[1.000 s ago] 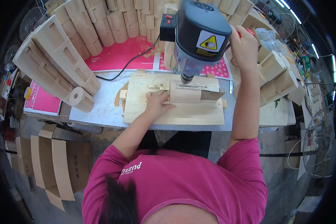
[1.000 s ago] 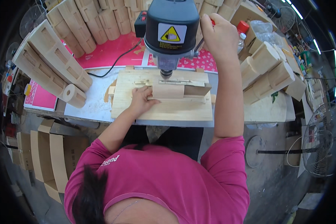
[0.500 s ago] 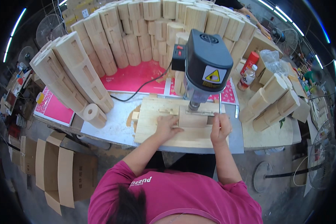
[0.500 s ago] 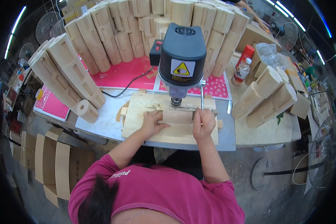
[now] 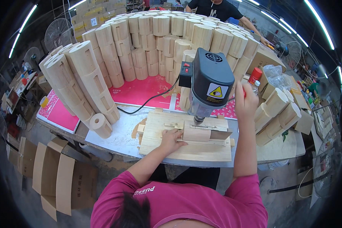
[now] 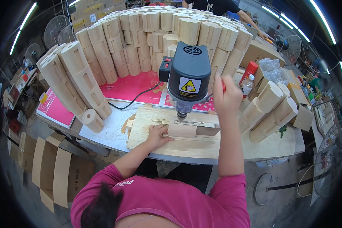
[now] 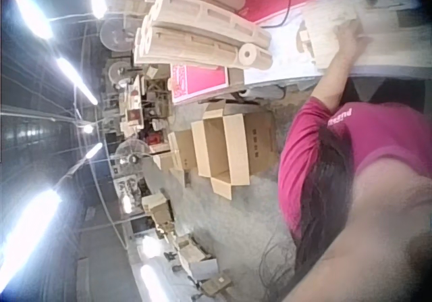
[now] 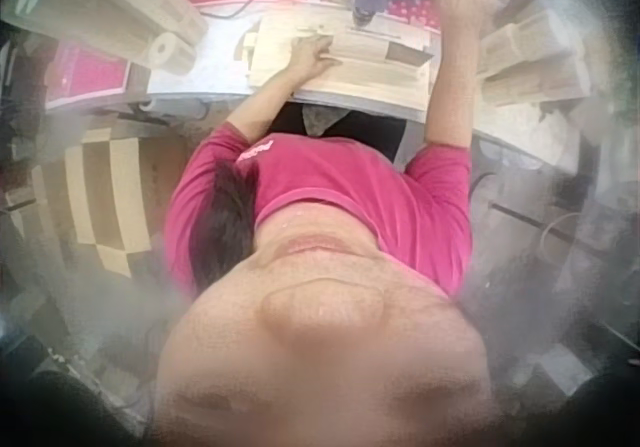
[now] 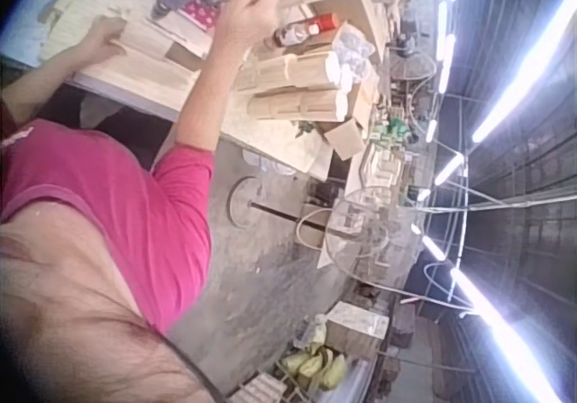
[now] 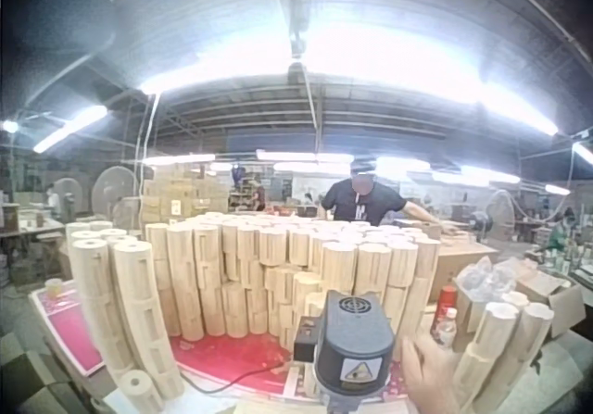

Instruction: Using a drill press machine to create holes or grooves in cylindrical wood blocks.

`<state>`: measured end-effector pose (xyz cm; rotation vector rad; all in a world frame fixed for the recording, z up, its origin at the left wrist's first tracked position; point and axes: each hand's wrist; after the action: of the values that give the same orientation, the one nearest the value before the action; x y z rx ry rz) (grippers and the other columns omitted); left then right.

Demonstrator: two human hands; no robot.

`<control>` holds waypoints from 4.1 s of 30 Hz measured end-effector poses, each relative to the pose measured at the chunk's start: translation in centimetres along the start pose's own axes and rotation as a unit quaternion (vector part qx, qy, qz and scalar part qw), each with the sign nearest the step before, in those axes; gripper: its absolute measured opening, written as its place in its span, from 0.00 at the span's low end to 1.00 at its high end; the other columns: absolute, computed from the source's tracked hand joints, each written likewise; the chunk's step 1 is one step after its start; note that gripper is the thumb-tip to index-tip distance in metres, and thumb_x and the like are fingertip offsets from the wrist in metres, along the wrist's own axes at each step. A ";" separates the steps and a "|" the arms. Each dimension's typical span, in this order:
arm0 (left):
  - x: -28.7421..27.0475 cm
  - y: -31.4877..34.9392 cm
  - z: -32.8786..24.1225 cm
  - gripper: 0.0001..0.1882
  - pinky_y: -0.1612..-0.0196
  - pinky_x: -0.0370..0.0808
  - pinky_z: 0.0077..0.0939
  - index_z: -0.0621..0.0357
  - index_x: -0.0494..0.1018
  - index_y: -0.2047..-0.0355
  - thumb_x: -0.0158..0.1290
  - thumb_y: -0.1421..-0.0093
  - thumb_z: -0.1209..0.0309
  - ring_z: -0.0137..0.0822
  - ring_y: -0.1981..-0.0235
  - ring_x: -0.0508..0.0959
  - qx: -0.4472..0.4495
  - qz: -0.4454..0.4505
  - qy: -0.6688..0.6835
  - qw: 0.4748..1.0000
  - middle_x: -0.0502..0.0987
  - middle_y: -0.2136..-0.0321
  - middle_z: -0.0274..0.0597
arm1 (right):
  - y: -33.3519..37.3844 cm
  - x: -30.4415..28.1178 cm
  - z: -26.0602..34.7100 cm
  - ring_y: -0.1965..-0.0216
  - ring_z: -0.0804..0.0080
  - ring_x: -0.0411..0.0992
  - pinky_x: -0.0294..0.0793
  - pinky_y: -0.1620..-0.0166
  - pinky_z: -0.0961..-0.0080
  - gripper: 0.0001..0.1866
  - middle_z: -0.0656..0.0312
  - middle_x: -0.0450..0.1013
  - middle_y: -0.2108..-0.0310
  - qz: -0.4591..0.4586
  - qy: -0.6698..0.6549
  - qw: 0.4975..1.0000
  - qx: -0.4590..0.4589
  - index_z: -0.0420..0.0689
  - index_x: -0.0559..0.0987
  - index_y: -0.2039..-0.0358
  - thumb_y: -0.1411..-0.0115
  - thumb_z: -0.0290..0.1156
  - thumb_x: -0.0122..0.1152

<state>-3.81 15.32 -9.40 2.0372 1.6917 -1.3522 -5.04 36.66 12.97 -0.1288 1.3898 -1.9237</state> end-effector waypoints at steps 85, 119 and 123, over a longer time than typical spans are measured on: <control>-2.8 0.6 4.0 0.22 0.60 0.56 0.31 0.54 0.71 0.64 0.62 0.60 0.62 0.35 0.67 0.71 0.044 0.057 0.045 0.996 0.70 0.76 0.33 | 2.9 -1.8 -6.2 0.52 0.72 0.63 0.65 0.54 0.76 0.24 0.60 0.64 0.55 0.096 -0.166 0.977 0.096 0.41 0.65 0.51 0.47 0.33 0.59; -3.4 0.6 3.1 0.21 0.62 0.56 0.33 0.54 0.71 0.66 0.61 0.60 0.59 0.36 0.70 0.71 0.056 0.064 -0.009 0.996 0.70 0.76 0.35 | 8.6 -1.9 -0.5 0.85 0.62 0.62 0.58 0.80 0.71 0.06 0.55 0.61 0.87 -0.013 -0.051 0.994 -0.094 0.38 0.71 0.81 0.48 0.22 0.52; -2.3 0.7 2.5 0.22 0.61 0.56 0.34 0.52 0.71 0.64 0.60 0.60 0.58 0.37 0.68 0.71 0.047 0.059 -0.011 0.997 0.71 0.74 0.36 | -0.7 -0.3 -0.6 0.82 0.55 0.65 0.62 0.77 0.68 0.13 0.50 0.63 0.86 0.046 0.017 0.999 0.011 0.39 0.70 0.80 0.45 0.34 0.50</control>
<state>-4.43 11.93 -9.49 2.1278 1.4993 -1.4349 -5.43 37.41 13.39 -0.0212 1.3719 -1.8726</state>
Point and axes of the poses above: each hand's wrist, its own y-axis away from the middle knuckle, its own x-axis out of the palm, z = x × y
